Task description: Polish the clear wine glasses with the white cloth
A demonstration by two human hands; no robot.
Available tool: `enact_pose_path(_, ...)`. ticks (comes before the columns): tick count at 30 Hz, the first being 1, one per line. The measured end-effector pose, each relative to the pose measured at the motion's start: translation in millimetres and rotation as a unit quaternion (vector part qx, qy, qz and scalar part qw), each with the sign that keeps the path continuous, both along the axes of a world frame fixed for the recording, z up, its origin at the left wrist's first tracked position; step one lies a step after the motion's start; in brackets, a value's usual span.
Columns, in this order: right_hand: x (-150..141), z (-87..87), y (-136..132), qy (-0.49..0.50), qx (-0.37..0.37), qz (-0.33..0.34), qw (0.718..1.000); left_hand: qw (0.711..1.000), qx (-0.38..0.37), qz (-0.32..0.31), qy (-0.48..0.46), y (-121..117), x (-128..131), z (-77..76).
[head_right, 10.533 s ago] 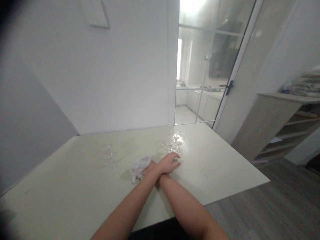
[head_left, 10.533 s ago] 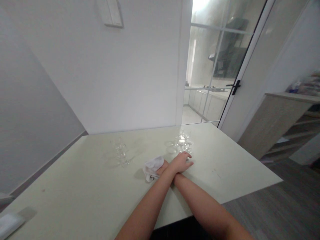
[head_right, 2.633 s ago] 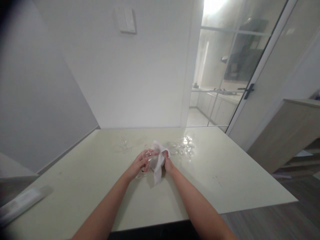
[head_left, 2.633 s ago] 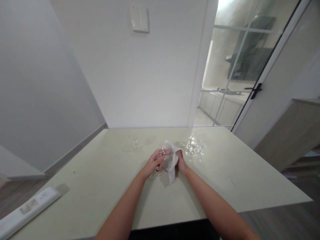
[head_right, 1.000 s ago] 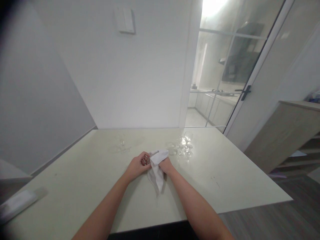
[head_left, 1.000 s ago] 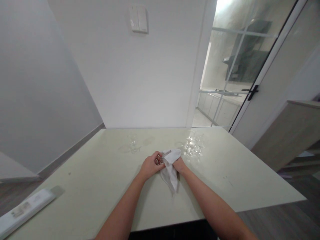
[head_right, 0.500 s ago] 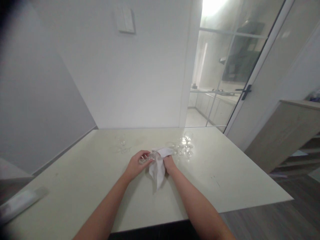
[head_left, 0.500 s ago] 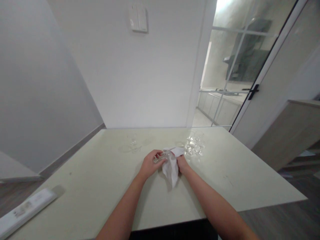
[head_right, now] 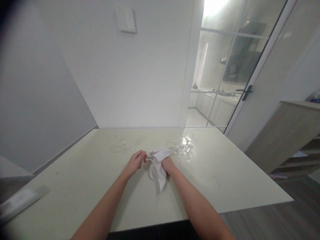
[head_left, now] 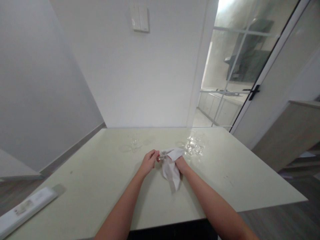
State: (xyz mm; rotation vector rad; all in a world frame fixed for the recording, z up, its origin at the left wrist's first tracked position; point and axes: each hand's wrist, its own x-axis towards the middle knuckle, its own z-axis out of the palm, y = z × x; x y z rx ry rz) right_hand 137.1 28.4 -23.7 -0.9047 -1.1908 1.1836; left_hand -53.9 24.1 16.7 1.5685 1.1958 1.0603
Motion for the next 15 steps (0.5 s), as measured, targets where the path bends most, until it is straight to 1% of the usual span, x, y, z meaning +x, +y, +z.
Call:
enact_pose_path(2, 0.1, 1.7, -2.0, -0.042, 0.02, 0.005, 0.999, 0.994, -0.101, -0.005, -0.041, 3.5, -1.7, -2.1)
enact_pose_path(3, -0.1, 2.3, -3.0, -0.058, 0.024, 0.013, 0.998, 0.989, -0.14, -0.006, -0.053, 5.1, -2.7, -3.0)
enact_pose_path(4, -0.4, 2.8, -3.9, -0.069, 0.028, 0.023, 0.997, 0.984, -0.165, -0.005, -0.061, 6.6, -3.7, -3.8)
enact_pose_path(5, -0.7, 3.1, -4.6, -0.075, 0.032, 0.031, 0.996, 0.982, -0.174, -0.002, -0.066, 7.8, -4.4, -4.1)
enact_pose_path(6, -0.9, 3.4, -4.9, -0.078, 0.036, 0.034, 0.996, 0.984, -0.166, 0.006, -0.069, 8.5, -4.8, -4.0)
enact_pose_path(8, -0.9, 3.5, -4.4, -0.079, 0.041, 0.03, 0.996, 0.991, -0.111, 0.02, -0.067, 8.2, -4.4, -2.4)
enact_pose_path(11, -0.1, 2.4, -1.1, -0.066, 0.043, 0.008, 0.997, 0.999, 0.015, 0.029, -0.037, 2.7, -2.1, 1.9)
enact_pose_path(13, 0.2, 0.2, 1.7, -0.042, 0.023, -0.01, 0.999, 0.993, 0.11, 0.031, 0.012, -3.7, -0.8, 4.2)
enact_pose_path(15, -0.1, -3.1, 4.5, -0.017, -0.018, -0.019, 1.0, 0.977, 0.198, 0.018, 0.073, -10.4, -0.3, 4.8)
